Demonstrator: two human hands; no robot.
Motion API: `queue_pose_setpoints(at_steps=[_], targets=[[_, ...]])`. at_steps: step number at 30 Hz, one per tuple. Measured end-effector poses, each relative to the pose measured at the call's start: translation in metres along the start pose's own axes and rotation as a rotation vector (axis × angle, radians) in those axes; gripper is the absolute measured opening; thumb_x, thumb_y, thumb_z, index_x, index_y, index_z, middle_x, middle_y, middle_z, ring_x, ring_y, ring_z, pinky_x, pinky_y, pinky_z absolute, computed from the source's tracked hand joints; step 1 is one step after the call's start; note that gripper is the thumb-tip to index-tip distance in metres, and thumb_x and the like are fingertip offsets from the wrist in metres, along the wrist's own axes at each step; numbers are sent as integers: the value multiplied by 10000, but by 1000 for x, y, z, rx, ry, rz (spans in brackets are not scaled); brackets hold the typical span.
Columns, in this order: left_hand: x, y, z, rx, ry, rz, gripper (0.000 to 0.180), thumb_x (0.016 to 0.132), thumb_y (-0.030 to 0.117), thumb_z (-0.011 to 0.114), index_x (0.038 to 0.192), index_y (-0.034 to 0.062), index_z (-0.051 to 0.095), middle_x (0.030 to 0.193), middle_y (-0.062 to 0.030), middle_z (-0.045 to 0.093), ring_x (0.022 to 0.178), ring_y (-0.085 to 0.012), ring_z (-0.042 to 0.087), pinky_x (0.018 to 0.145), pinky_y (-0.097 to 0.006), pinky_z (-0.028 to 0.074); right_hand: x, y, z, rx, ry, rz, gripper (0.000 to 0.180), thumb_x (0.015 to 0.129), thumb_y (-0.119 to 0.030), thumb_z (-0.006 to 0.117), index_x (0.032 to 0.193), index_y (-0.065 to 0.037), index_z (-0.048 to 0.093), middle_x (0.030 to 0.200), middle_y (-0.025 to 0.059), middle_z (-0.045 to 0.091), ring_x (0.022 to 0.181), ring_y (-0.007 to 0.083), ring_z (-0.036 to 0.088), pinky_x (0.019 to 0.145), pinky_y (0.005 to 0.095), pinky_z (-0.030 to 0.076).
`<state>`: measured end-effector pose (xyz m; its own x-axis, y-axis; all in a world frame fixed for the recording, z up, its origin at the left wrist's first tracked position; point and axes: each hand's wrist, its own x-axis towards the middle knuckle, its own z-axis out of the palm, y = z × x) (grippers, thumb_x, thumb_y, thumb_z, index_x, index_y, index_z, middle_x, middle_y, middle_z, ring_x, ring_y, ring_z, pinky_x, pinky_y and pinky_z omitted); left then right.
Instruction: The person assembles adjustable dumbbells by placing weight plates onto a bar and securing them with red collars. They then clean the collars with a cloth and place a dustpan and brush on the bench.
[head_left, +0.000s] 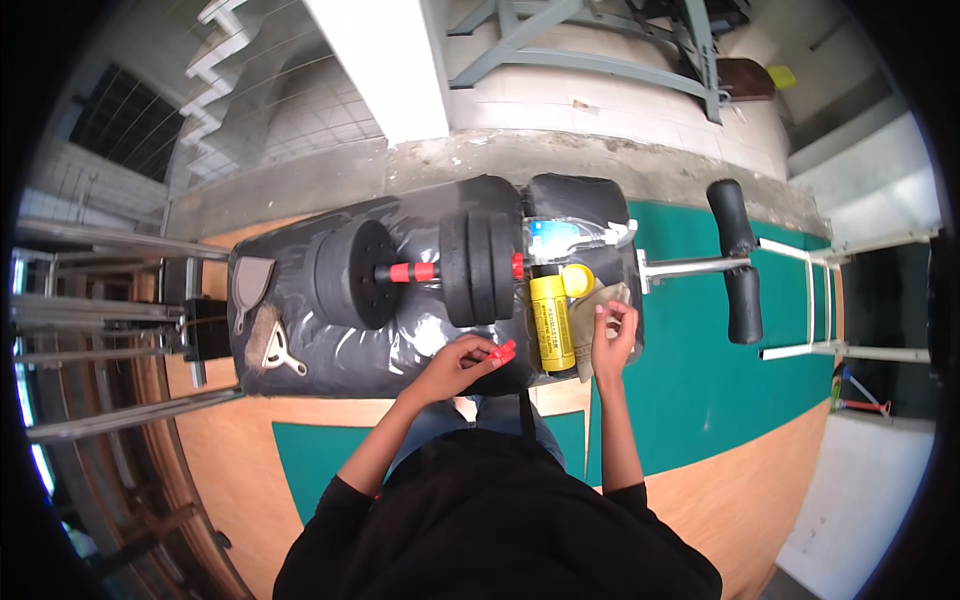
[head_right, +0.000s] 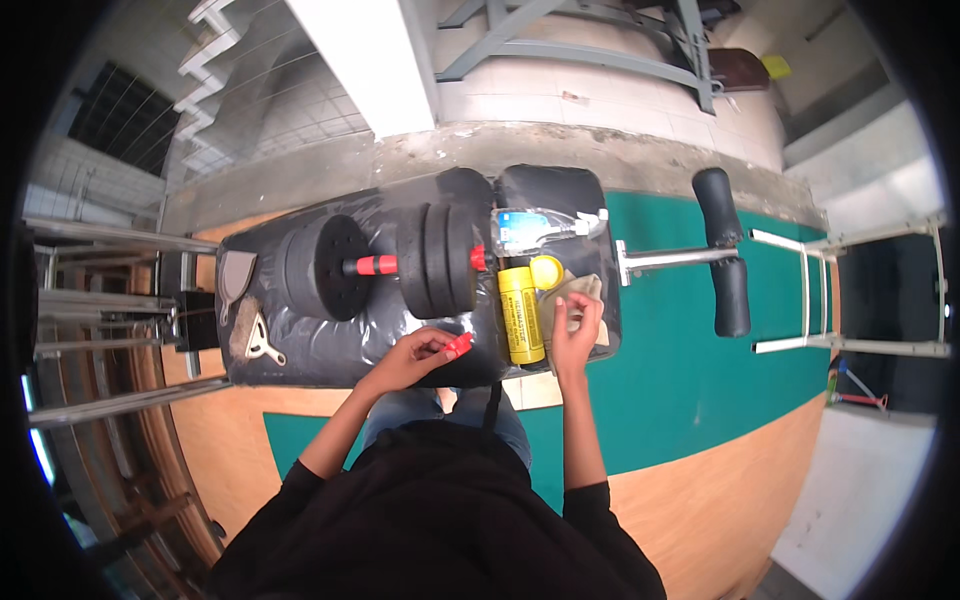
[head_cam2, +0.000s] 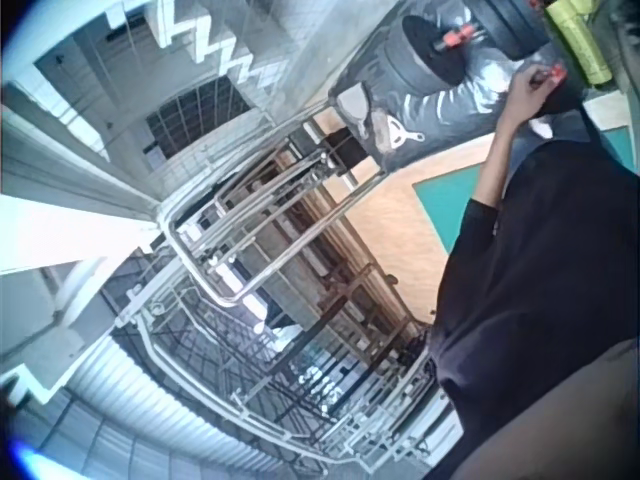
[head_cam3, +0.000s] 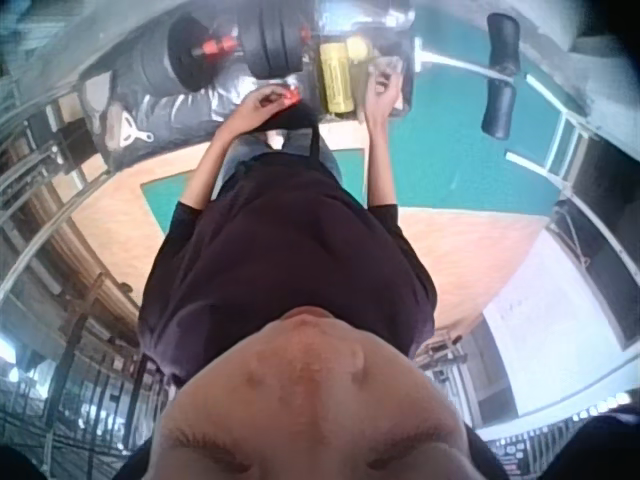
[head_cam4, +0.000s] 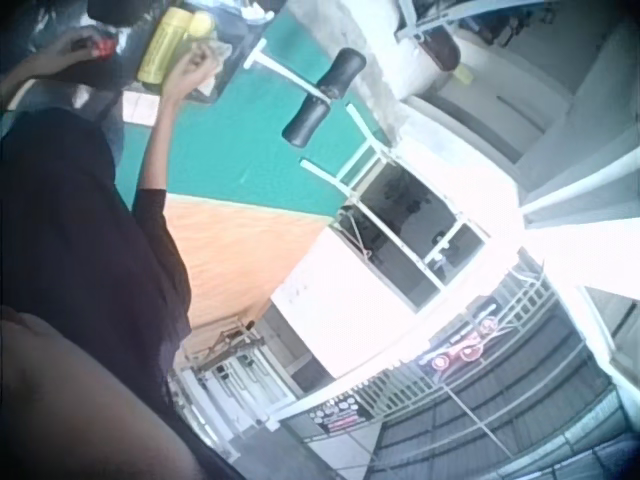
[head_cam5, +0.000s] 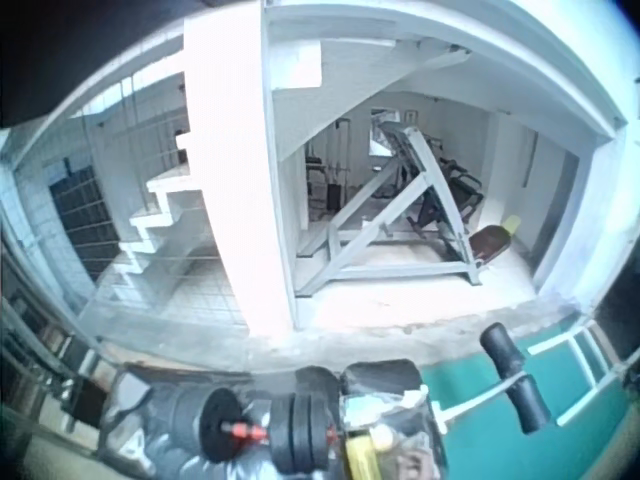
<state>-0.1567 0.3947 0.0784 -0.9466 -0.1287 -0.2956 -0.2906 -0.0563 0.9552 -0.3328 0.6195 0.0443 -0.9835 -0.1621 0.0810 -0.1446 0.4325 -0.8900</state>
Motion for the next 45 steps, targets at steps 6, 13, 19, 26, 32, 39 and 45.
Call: queue_pose_setpoints(at_steps=[6, 13, 19, 26, 32, 39, 45], targets=[[-27, 37, -39, -111, 13, -6, 203, 849, -6, 678, 1047, 0, 634, 913, -38, 657, 829, -78, 622, 715, -233, 515, -48, -118, 61, 155, -752, -37, 212, 890, -181, 675, 1016, -24, 611, 786, 57, 639, 657, 108, 585, 591, 252, 455], [-111, 12, -122, -143, 495, 56, 359, 768, -78, 717, 1040, 26, 506, 1031, -55, 612, 881, -111, 626, 773, -266, 551, -100, -181, 174, 271, -1050, -60, 252, 907, -139, 639, 1118, -22, 565, 881, 77, 650, 750, 109, 631, 623, 228, 497], [-165, -44, -213, -326, 662, 64, 450, 765, 6, 763, 1135, 21, 507, 1102, -74, 578, 930, -132, 607, 771, -264, 530, -157, -199, 303, 453, -1181, 163, 263, 935, -95, 577, 1188, -33, 541, 1031, 52, 606, 848, 111, 624, 691, 256, 545], [-198, -108, -327, -177, 756, -154, 333, 860, 88, 690, 1147, -2, 548, 1060, -77, 636, 923, -131, 612, 806, -260, 500, -156, -165, 481, 65, -891, -4, 234, 904, -93, 565, 1115, -1, 604, 988, 159, 621, 862, 249, 629, 751, 356, 528], [-239, -147, -380, -267, 664, -189, 327, 885, 144, 674, 1158, 5, 561, 997, -55, 651, 880, -107, 624, 762, -240, 483, -136, -158, 533, -335, -618, -162, 282, 859, -112, 574, 1115, 0, 609, 1010, 248, 619, 1041, 396, 557, 914, 448, 456], [-250, -155, -403, -316, 578, -308, 301, 910, 183, 645, 1157, 27, 573, 950, -25, 655, 864, -96, 630, 715, -227, 467, -138, -174, 525, -489, -633, -6, 368, 866, -223, 599, 1155, 3, 582, 1151, 262, 564, 1062, 417, 570, 916, 467, 464], [-218, -146, -409, -314, 468, -220, 283, 901, 160, 648, 1125, 1, 581, 937, -47, 650, 832, -102, 614, 719, -230, 474, -149, -176, 492, -350, -623, -119, 394, 837, -222, 642, 1144, 14, 567, 1101, 238, 563, 1075, 389, 552, 913, 449, 457]])
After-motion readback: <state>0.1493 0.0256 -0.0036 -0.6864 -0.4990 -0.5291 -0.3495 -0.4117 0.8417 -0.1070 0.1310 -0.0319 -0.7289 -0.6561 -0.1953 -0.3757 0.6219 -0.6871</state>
